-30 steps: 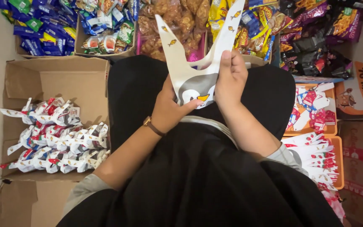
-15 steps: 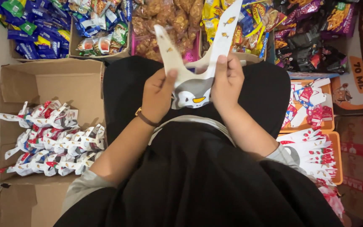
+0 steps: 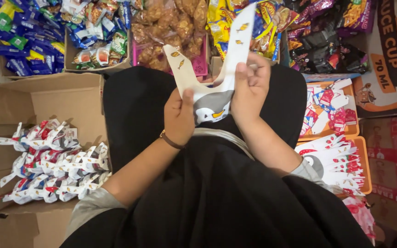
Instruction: Packing individual snack packets into small decorative rabbit-eared gift bags.
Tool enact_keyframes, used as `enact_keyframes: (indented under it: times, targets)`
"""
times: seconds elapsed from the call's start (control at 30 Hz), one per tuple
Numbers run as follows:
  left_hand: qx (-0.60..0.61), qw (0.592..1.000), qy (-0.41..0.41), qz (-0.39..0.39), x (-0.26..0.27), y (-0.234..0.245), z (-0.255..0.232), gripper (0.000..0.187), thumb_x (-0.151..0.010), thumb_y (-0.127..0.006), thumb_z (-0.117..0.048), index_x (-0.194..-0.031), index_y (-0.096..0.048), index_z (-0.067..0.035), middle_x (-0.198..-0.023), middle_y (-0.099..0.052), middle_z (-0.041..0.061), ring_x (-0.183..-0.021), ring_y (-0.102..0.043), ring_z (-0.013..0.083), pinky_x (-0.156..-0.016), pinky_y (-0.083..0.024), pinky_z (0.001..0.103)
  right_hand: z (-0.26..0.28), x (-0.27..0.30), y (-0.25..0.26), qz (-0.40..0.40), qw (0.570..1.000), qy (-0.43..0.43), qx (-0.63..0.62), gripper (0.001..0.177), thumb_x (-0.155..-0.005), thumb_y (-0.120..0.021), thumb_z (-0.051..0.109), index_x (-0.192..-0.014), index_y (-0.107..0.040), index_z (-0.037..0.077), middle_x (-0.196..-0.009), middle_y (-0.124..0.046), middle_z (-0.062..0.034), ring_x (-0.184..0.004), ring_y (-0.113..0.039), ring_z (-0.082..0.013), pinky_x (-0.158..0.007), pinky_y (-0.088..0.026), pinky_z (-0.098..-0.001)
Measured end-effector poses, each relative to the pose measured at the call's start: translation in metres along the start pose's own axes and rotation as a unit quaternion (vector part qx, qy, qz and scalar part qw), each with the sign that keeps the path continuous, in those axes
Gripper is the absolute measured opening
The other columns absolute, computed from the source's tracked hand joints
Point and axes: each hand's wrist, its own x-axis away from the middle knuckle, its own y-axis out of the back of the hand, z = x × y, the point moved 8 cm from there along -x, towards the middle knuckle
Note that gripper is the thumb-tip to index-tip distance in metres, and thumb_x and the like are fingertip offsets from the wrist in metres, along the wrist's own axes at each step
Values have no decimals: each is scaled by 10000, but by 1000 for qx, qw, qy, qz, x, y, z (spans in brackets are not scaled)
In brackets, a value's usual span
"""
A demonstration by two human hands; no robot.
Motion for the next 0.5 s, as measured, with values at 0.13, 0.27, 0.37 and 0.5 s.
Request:
enact_keyframes:
  times: [0.13,0.27,0.37,0.5]
  targets:
    - [2,1000,11,6,-2,-5,-17,339,-1070,-468,-226,-1188,-631,47,-1011,-685,89,-869,-566,110,-812,-485,250,-9,4,13,99,994,-43,-18,654,-1122,-514,-41,-1639,-191,193,-1387,-651,-219,-1159,-654,-202,-1027,-505,-285]
    - [-63,998,16,10,-2,-15,-39,399,-1103,-429,-366,-1085,-656,-39,-828,-624,54,-811,-591,133,-772,-538,355,3,6,18,124,989,48,67,362,-967,-759,128,-1295,-680,-2,-1127,-684,-134,-1022,-631,-123,-952,-538,-310]
    - [-66,997,32,9,-2,-23,-46,422,-1099,-413,-387,-1069,-665,-51,-830,-636,54,-812,-593,136,-779,-532,350,13,8,15,123,987,39,93,432,-957,-764,15,-1368,-631,19,-1111,-690,-149,-965,-693,-180,-885,-606,-340]
    - [-64,996,56,9,-1,-31,-52,392,-1098,-428,-346,-1077,-676,-42,-842,-638,51,-836,-597,147,-808,-533,352,9,8,18,89,995,-29,-29,558,-1077,-573,-21,-1584,-384,115,-1318,-652,-153,-1058,-752,-384,-852,-689,-419]
